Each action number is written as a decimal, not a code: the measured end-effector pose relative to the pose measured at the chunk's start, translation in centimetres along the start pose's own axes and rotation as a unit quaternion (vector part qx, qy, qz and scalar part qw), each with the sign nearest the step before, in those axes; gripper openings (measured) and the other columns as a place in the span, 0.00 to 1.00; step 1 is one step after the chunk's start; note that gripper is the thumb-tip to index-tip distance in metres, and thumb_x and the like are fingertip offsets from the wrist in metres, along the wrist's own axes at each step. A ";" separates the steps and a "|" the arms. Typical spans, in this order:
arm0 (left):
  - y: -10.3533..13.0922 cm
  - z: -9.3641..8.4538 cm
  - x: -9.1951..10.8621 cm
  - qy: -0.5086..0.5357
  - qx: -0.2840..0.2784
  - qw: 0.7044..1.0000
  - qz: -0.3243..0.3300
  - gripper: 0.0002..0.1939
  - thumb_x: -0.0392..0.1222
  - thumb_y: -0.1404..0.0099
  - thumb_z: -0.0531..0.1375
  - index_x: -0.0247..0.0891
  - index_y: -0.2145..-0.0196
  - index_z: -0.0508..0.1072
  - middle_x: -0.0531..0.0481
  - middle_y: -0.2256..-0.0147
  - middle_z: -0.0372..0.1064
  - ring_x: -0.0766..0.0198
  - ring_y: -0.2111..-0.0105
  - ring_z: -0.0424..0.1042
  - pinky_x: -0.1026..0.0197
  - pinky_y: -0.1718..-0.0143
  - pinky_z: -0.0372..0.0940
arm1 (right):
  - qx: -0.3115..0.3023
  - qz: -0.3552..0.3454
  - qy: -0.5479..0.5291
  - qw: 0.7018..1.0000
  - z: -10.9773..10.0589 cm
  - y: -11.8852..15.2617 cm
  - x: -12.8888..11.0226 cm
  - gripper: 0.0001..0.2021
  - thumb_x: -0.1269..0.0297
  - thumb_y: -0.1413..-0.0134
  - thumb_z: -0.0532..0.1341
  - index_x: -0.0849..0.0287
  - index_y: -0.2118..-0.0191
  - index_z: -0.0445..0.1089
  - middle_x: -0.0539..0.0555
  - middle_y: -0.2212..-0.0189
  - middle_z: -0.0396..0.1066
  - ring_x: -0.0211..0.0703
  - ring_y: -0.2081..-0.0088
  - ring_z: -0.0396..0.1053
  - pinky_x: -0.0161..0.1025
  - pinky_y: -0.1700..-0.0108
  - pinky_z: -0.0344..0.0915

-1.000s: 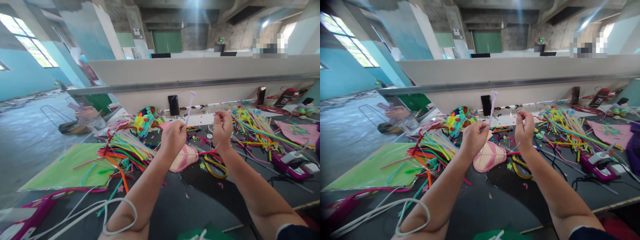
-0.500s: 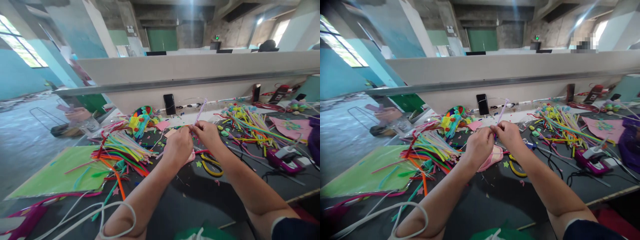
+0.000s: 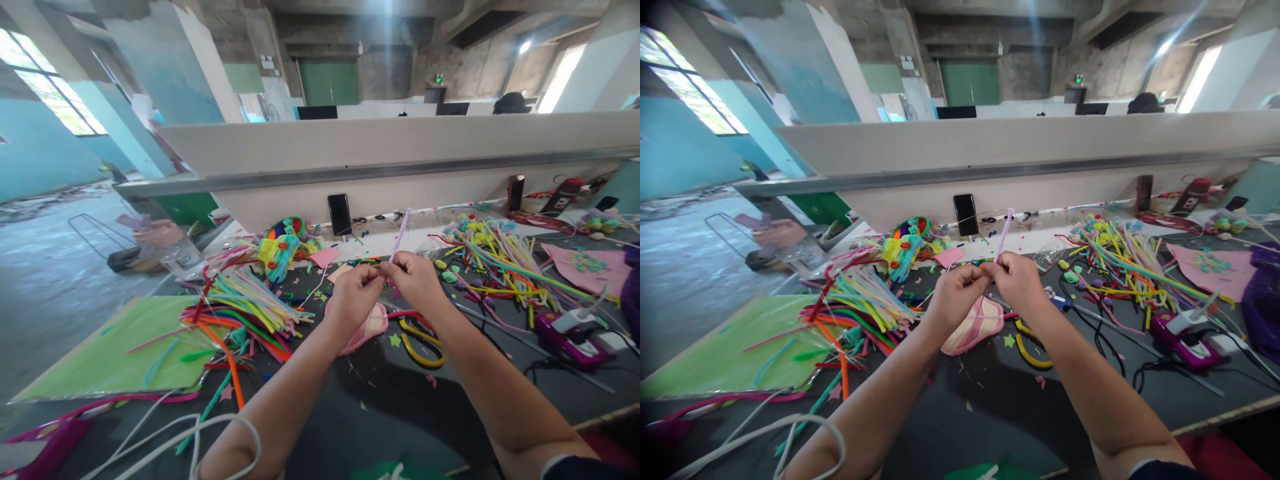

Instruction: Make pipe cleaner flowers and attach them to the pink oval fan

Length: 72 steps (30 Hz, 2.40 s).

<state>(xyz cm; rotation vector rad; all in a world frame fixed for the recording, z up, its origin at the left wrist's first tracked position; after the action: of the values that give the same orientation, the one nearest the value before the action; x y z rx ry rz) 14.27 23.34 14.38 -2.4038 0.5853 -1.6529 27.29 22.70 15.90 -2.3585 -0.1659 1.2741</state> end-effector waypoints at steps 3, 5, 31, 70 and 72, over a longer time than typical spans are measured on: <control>-0.1 1.4 -1.1 0.187 -0.079 0.975 -0.087 0.11 0.44 0.44 0.61 0.33 0.76 0.68 0.56 0.82 0.60 0.76 0.85 0.51 0.68 0.82 0.45 | -0.029 -0.005 -0.042 0.999 0.0 -0.2 0.0 0.13 0.60 0.50 0.58 0.59 0.81 0.60 0.46 0.85 0.57 0.34 0.78 0.55 0.33 0.74 0.50; 0.1 2.3 -1.5 0.293 -0.123 0.938 -0.139 0.12 0.45 0.46 0.63 0.32 0.75 0.68 0.55 0.81 0.63 0.78 0.87 0.47 0.68 0.85 0.39 | -0.066 -0.010 -0.103 0.992 0.3 -0.3 0.2 0.13 0.60 0.49 0.58 0.59 0.80 0.60 0.47 0.84 0.59 0.35 0.77 0.56 0.33 0.73 0.52; 0.6 -0.5 0.9 -0.154 0.079 0.978 0.118 0.08 0.37 0.38 0.53 0.37 0.70 0.72 0.47 0.70 0.70 0.61 0.67 0.67 0.61 0.64 0.58 | -0.065 0.035 -0.114 0.991 2.0 -2.5 2.3 0.12 0.58 0.55 0.60 0.60 0.79 0.63 0.45 0.83 0.57 0.34 0.77 0.53 0.33 0.73 0.50; -0.4 0.1 -2.7 0.128 0.091 0.987 -0.027 0.09 0.42 0.43 0.59 0.34 0.76 0.71 0.53 0.78 0.64 0.71 0.76 0.60 0.67 0.74 0.55 | -0.039 0.052 -0.054 0.996 1.6 -2.5 2.0 0.15 0.51 0.56 0.64 0.60 0.76 0.69 0.45 0.86 0.57 0.33 0.83 0.50 0.34 0.81 0.45; -0.4 0.4 -2.6 0.146 0.059 0.987 -0.035 0.09 0.42 0.44 0.60 0.34 0.75 0.71 0.53 0.77 0.66 0.71 0.76 0.61 0.67 0.73 0.56 | -0.058 0.043 -0.086 0.994 1.6 -2.4 1.9 0.15 0.52 0.55 0.63 0.60 0.76 0.68 0.45 0.85 0.57 0.33 0.82 0.50 0.34 0.80 0.45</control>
<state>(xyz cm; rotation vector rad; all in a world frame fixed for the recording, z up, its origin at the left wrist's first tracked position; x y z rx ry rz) 13.93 24.78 12.14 -2.1390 0.4335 -2.0263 27.28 26.01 14.76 -2.3734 -0.2001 1.5485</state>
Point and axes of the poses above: each hand's wrist, its own y-axis away from the middle knuckle, its own z-axis out of the palm, x = y × z, the point moved 8 cm from there along -y, towards the middle knuckle
